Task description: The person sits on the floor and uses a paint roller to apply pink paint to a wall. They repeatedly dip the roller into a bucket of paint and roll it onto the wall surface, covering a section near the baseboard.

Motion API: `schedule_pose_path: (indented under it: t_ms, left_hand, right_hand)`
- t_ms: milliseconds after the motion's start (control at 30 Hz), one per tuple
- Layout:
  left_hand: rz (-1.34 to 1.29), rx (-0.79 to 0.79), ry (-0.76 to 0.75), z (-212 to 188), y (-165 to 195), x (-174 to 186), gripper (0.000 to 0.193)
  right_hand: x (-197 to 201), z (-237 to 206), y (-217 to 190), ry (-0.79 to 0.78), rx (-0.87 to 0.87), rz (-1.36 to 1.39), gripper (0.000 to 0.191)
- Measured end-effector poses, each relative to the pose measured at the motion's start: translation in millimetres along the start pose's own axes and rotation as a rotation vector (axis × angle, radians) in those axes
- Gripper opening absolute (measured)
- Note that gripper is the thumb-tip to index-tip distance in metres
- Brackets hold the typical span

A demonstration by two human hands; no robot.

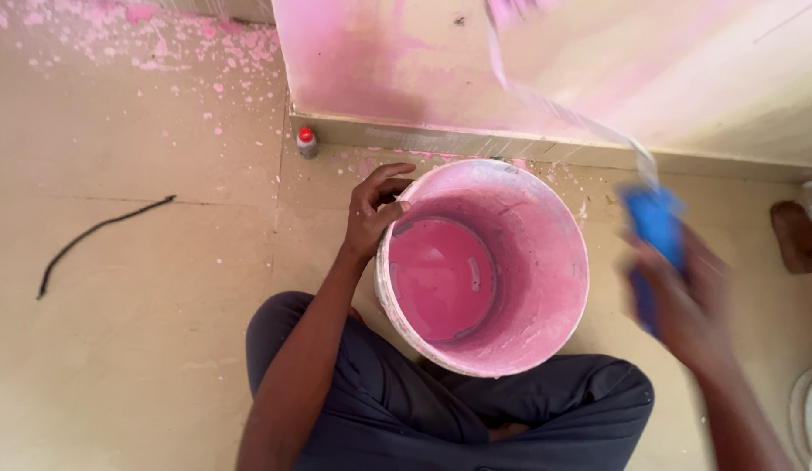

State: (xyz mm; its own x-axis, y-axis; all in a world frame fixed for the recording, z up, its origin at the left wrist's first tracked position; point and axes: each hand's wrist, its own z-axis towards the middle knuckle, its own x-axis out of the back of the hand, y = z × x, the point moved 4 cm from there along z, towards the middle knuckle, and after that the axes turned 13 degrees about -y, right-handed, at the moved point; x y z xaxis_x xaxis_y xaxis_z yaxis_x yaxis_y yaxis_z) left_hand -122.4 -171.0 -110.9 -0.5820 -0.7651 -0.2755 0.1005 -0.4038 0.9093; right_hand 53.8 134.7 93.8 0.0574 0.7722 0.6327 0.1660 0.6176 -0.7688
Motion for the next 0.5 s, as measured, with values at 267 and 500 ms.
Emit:
schedule_pose_path:
  t_ms: [267, 500]
  left_hand:
    - [0.090, -0.056, -0.038, -18.8, 26.7, -30.3, 0.066]
    - [0.103, -0.093, -0.110, -32.6, 47.5, -59.9, 0.070]
  right_hand:
    - [86.4, -153.7, 128.2, -0.048, -0.325, -0.773, 0.046]
    - [75.8, -184.4, 128.1, -0.415, -0.533, -1.170, 0.065]
